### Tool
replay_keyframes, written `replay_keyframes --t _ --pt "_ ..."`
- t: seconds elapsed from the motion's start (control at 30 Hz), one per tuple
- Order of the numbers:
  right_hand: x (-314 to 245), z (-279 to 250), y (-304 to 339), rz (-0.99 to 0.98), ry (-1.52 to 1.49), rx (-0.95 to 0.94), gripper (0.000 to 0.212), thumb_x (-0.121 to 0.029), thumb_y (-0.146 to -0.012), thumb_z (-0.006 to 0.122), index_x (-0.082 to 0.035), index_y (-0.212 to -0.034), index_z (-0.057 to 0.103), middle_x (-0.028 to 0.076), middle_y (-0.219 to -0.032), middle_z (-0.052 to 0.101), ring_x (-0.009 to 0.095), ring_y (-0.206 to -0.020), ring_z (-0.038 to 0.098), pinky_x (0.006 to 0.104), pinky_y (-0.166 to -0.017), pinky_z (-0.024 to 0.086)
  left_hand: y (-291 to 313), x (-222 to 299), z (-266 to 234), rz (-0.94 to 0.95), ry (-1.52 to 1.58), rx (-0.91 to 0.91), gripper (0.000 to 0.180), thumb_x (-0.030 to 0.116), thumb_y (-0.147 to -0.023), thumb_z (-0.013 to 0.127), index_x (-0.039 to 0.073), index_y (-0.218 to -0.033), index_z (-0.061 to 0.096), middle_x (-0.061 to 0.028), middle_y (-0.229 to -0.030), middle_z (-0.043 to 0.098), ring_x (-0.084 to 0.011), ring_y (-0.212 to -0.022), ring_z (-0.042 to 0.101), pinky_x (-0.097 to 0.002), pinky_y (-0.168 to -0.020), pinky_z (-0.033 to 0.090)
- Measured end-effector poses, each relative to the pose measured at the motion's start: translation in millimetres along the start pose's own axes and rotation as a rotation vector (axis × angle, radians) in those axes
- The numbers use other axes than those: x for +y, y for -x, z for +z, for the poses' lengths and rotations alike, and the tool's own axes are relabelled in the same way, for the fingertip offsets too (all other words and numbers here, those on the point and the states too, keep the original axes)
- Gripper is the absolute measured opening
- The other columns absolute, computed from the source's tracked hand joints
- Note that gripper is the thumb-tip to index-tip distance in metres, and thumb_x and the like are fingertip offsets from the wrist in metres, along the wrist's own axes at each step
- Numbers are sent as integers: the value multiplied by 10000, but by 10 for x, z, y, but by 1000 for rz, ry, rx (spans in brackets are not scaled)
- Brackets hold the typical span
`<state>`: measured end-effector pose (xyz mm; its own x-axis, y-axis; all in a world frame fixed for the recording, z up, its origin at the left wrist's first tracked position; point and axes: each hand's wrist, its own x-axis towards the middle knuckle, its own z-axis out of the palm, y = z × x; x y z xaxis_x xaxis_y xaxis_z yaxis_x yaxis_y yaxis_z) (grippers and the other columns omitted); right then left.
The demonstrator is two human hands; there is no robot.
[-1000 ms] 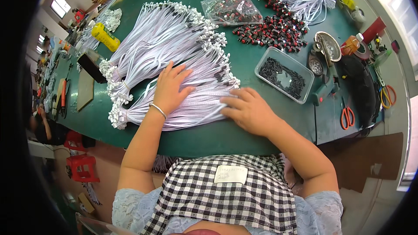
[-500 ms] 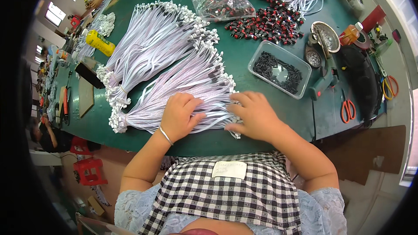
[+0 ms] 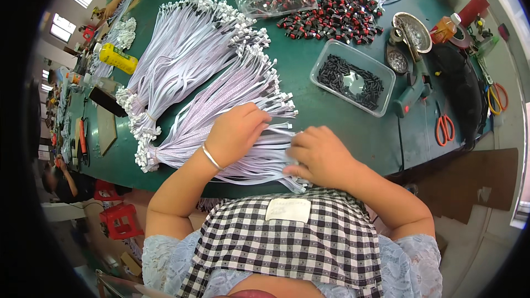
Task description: The person sits at a green workbench and repeatedly picks up small black plastic clips from a container. They insert each clip into the end of a white cable, securing it in place. The person works through a large bundle of cables, handling them one at a time.
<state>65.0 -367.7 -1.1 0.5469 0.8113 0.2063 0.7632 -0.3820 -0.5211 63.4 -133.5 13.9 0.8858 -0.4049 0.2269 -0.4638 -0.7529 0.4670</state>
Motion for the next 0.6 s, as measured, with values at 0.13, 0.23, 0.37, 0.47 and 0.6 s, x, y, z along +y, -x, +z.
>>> replay_keyframes --t 0.13,0.23,0.37,0.47,0.6 --pt "38 -24 85 66 -230 -70 325 -397 -818 650 -100 -947 668 44 -962 642 224 -924 567 362 -808 402 -67 -100 150 -20 -56 -22 112 103 -804 641 100 -916 645 -66 -795 565 -275 -739 591 -380 -631 484" --pt "174 -222 16 66 -32 40 275 -341 -828 646 -98 -956 667 47 -972 643 240 -936 567 360 -814 402 -84 -133 164 -40 -101 -29 98 102 -797 646 98 -894 662 -63 -789 569 -274 -735 593 -378 -623 487" --pt "618 -548 -95 256 275 304 130 -104 -809 632 -47 -923 659 87 -951 647 294 -904 574 401 -808 440 -106 -139 163 -56 -105 19 87 99 -792 649 94 -875 671 -61 -779 571 -269 -731 596 -375 -615 488" --pt "876 -639 -87 343 381 244 171 -50 -794 625 -22 -961 646 104 -964 635 304 -918 571 401 -830 460 -134 -154 166 -48 -100 49 98 98 -779 658 96 -877 672 -55 -775 571 -264 -724 593 -373 -613 486" --pt "965 -651 -104 455 376 84 197 -41 -783 625 -16 -978 636 122 -951 607 319 -944 572 408 -839 467 -166 -121 181 -24 -130 24 107 114 -744 687 101 -847 663 -42 -762 563 -248 -711 580 -365 -614 479"
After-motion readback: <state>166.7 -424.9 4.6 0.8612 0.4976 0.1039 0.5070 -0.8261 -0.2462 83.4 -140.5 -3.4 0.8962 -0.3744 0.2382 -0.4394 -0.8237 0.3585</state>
